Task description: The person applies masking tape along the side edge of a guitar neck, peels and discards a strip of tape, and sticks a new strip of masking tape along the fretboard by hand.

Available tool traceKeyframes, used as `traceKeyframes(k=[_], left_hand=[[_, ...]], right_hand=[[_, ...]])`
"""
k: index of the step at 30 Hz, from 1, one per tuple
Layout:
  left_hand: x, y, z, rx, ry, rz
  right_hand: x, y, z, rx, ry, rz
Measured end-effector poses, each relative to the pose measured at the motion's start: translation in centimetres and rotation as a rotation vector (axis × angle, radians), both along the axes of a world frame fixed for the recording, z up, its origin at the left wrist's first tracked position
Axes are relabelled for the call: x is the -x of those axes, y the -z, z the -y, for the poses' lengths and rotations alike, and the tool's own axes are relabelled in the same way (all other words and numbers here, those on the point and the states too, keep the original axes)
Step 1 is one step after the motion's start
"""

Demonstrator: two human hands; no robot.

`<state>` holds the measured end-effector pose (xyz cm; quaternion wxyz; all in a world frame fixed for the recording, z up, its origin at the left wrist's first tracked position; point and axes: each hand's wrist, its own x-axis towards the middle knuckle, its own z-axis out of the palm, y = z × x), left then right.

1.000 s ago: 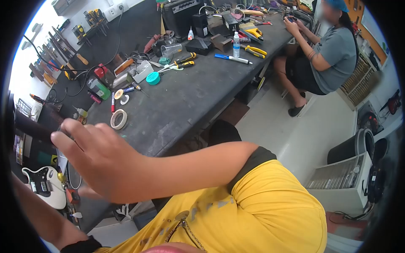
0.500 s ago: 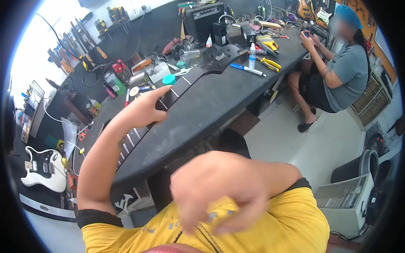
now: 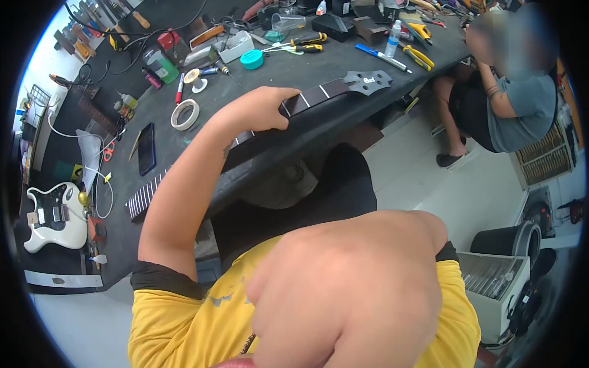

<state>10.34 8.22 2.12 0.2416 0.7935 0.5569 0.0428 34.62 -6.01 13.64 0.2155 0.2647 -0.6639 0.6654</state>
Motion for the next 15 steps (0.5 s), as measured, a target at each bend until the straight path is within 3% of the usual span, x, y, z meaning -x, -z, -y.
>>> traceKeyframes(k=[2, 6, 7, 9, 10, 12, 15], left_hand=[[0.3, 0.5, 0.8, -0.100, -0.020, -0.060], [1.1, 1.7, 1.8, -0.231, -0.102, -0.113], [1.1, 1.7, 1.6, -0.236, -0.128, -0.103], [1.7, 1.8, 1.4, -0.234, -0.196, -0.089], [2.3, 2.5, 2.0, -0.297, -0.163, -0.029], [3.4, 3.5, 2.7, -0.454, -0.089, 0.093], [9.0, 2.8, 5.2, -0.712, -0.128, 0.181]], right_hand=[[1.9, -0.2, 0.1, 0.083, 0.073, -0.164], [6.6, 0.7, 5.7, 0.350, 0.709, -0.561], [7.4, 0.9, 6.2, 0.392, 0.738, -0.574], [7.5, 1.1, 4.7, 0.307, 0.526, -0.447], [6.2, 1.0, 1.2, 0.169, 0.284, -0.314], [5.3, 1.5, -1.6, -0.032, 0.103, -0.145], [6.4, 5.0, -3.7, -0.205, 0.319, -0.019]])
